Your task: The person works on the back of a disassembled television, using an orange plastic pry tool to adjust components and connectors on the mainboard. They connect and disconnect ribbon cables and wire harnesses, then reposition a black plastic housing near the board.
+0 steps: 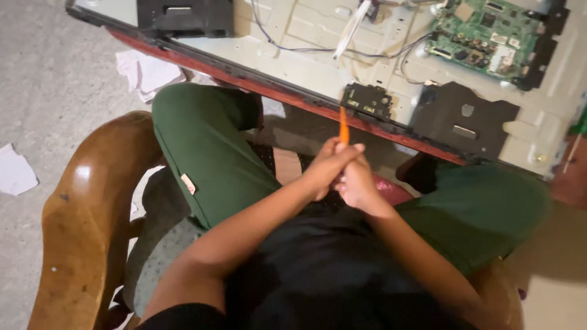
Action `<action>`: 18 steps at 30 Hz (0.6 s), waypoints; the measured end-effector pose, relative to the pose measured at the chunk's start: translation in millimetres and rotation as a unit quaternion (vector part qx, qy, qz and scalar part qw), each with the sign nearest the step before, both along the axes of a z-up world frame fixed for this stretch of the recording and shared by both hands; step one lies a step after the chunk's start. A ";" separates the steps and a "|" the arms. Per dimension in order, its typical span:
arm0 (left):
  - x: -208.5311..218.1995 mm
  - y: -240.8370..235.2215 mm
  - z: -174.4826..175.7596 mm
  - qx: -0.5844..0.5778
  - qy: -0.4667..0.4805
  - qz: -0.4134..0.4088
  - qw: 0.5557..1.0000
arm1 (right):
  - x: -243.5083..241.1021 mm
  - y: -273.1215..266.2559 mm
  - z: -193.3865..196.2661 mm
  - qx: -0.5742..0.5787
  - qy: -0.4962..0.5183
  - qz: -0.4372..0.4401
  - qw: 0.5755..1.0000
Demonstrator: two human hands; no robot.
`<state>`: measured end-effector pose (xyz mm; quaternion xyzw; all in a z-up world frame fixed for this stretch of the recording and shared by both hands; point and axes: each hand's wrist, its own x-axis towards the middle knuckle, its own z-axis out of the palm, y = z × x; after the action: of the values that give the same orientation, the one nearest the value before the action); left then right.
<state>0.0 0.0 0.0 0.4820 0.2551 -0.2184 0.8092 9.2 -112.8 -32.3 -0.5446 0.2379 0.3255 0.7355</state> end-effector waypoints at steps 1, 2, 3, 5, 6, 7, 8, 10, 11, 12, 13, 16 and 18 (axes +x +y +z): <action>5.7 -7.3 -3.8 -0.018 -0.006 -0.016 1.000 | 1.2 -8.3 -4.1 0.000 0.013 -0.034 0.999; 9.3 -14.8 -7.3 -0.036 -0.012 -0.032 0.999 | 0.7 -15.6 -7.8 -0.001 0.026 -0.068 0.997; 10.9 -24.6 -10.2 -0.056 -0.020 -0.055 0.997 | -1.7 -23.9 -10.1 -0.003 0.037 -0.110 0.993; 8.1 -42.9 -14.5 -0.065 -0.047 -0.073 0.994 | -7.3 -37.2 -10.7 -0.019 0.058 -0.132 0.989; 10.2 -51.3 -16.6 -0.069 -0.063 -0.084 0.992 | -6.8 -41.6 -9.7 -0.026 0.065 -0.144 0.987; 10.2 -56.5 -19.8 -0.069 -0.056 -0.063 0.994 | -8.3 -42.9 -9.3 -0.016 0.046 -0.141 0.989; 10.2 -58.5 -23.6 -0.070 -0.049 -0.041 0.996 | -7.9 -42.2 -8.9 -0.006 0.026 -0.138 0.990; 8.7 -62.5 -29.8 -0.071 -0.046 -0.002 0.996 | -7.7 -42.1 -5.4 -0.006 0.008 -0.123 0.992; 7.9 -61.6 -32.6 -0.070 -0.051 0.021 0.996 | -5.8 -40.7 -3.7 -0.012 0.009 -0.105 0.994; 6.3 -58.8 -34.9 -0.069 -0.056 0.044 0.995 | -4.3 -37.3 -2.4 -0.018 0.011 -0.086 0.996; 4.5 -50.9 -37.1 -0.052 -0.062 0.063 0.995 | -0.3 -28.8 -2.6 -0.013 0.017 -0.069 0.997; -3.5 -34.1 -40.7 -0.025 -0.071 0.110 0.991 | -0.5 -10.6 -3.2 -0.013 0.037 -0.038 0.998; -1.5 -25.7 -39.5 -0.031 -0.079 0.121 0.989 | -1.7 1.2 -4.7 -0.021 0.047 -0.053 0.997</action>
<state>-1.5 -25.7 -39.5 0.4382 0.2402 -0.0882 0.8617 7.5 -111.6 -37.0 -0.5304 0.3073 0.3060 0.7284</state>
